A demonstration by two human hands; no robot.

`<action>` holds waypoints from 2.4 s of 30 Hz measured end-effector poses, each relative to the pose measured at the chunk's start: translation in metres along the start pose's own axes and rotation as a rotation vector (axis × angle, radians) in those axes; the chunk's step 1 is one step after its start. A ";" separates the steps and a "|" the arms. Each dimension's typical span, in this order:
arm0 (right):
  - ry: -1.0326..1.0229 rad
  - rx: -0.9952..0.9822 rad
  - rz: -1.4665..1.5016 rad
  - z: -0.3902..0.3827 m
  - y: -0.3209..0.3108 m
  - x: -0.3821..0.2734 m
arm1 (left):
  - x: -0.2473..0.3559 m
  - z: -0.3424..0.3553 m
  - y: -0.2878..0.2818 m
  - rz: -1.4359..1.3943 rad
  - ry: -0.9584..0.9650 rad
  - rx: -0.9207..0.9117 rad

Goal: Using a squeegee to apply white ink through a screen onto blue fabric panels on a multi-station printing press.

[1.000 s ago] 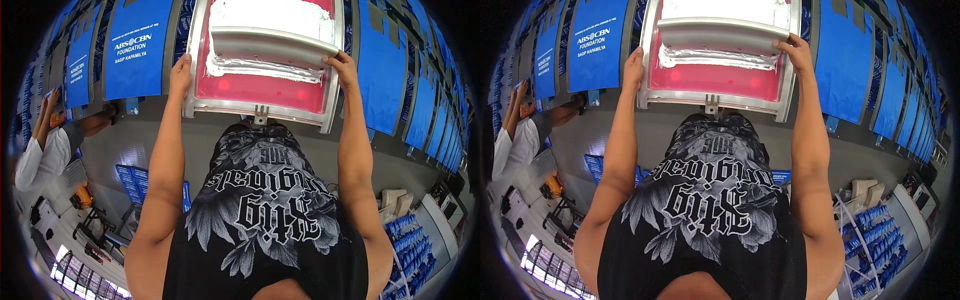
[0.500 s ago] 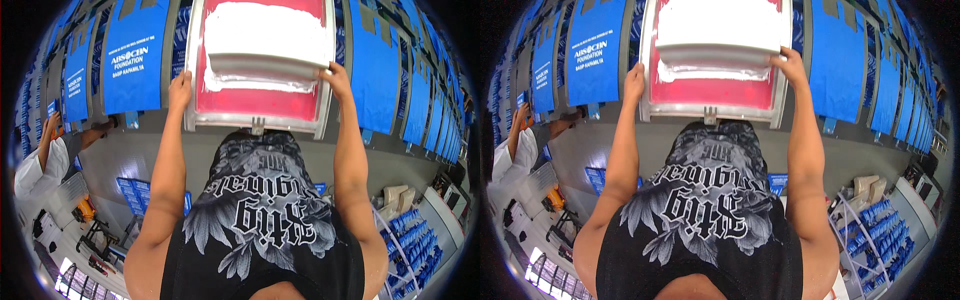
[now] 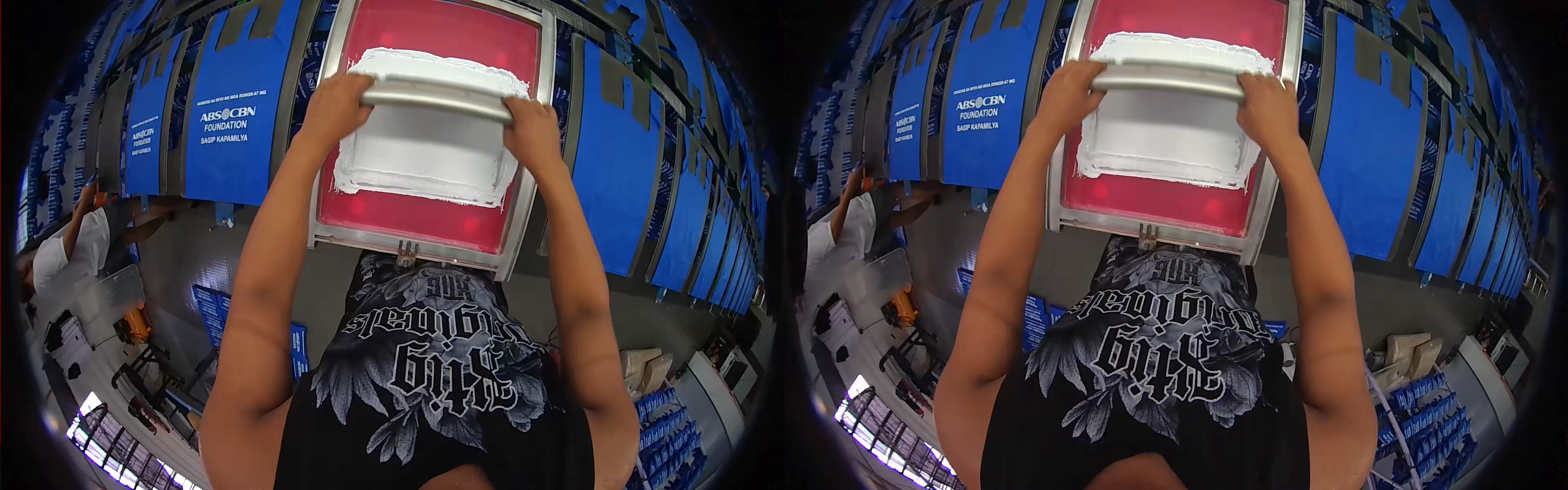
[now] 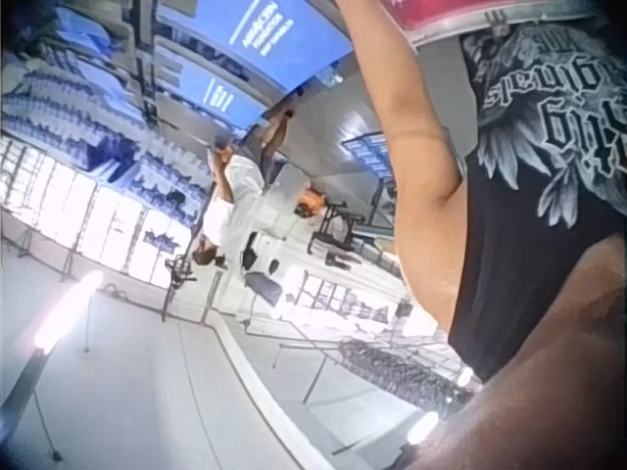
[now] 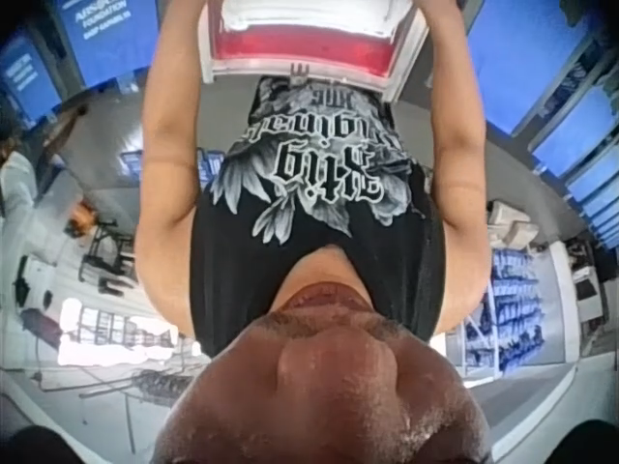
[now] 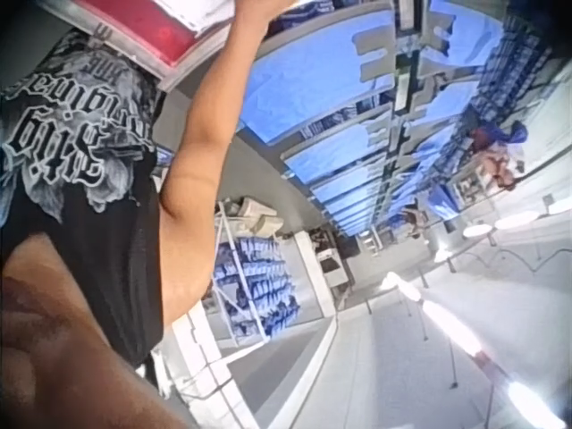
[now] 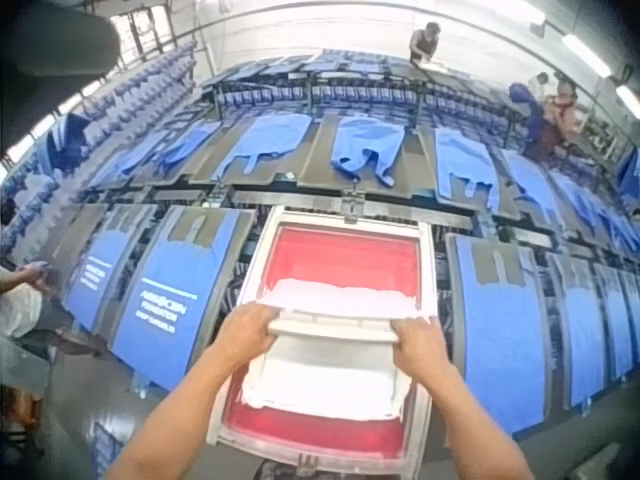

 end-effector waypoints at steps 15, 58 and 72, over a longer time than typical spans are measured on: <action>-0.001 -0.128 0.076 -0.120 0.041 -0.007 | 0.046 -0.124 0.037 -0.113 -0.095 -0.067; 0.020 -0.393 -0.001 0.104 0.016 0.017 | -0.065 0.058 0.020 -0.041 -0.264 -0.361; -0.003 -0.550 -0.017 0.129 0.031 -0.012 | 0.177 -0.274 0.145 -1.464 -0.974 -0.457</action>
Point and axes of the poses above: each hand's wrist, its own z-axis towards the middle knuckle, its own y-axis out of the palm, x = y × z, the point moved 8 cm from there along z, towards the middle knuckle, and after that the axes turned 12 degrees about y, right-handed, at the moved point
